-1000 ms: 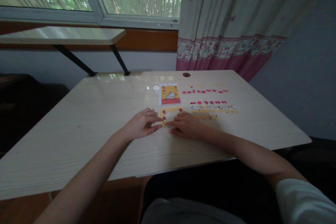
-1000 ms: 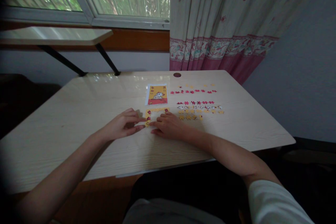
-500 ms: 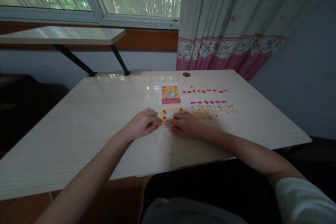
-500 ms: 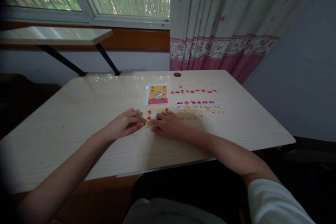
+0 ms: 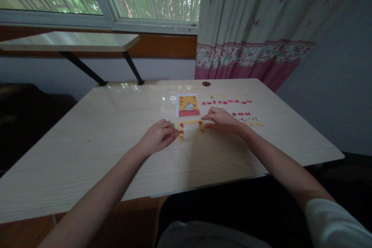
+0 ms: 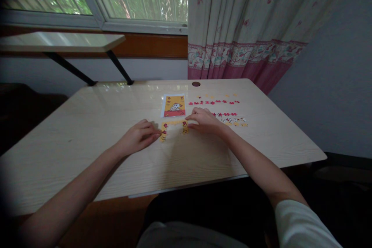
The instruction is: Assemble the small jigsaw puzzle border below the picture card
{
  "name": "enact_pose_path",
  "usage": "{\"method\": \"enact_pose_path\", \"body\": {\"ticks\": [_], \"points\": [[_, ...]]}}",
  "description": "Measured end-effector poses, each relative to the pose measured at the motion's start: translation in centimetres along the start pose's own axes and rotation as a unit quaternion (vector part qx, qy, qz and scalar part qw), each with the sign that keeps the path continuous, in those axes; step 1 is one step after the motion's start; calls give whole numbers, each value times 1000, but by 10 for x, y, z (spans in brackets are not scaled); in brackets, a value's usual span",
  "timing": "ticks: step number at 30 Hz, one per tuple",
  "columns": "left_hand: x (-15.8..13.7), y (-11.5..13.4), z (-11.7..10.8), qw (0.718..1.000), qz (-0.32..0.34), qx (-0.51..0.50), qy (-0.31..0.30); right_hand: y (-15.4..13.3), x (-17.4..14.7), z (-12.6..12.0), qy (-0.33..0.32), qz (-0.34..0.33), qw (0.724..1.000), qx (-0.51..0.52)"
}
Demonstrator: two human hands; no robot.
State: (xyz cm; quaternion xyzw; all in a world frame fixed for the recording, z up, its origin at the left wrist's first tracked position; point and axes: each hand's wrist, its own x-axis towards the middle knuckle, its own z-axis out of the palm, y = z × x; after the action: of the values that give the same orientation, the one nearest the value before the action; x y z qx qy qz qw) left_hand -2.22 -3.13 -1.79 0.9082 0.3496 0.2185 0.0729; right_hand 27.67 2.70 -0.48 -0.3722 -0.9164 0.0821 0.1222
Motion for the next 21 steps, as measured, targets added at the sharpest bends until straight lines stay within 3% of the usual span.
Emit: {"method": "enact_pose_path", "body": {"ticks": [12,21], "points": [[0,3,0,999,5,19,-34,-6,1,5,-22,13,1000,0],[0,6,-4,990,47,120,-53,-9,1,6,-11,-7,1000,0]]}}
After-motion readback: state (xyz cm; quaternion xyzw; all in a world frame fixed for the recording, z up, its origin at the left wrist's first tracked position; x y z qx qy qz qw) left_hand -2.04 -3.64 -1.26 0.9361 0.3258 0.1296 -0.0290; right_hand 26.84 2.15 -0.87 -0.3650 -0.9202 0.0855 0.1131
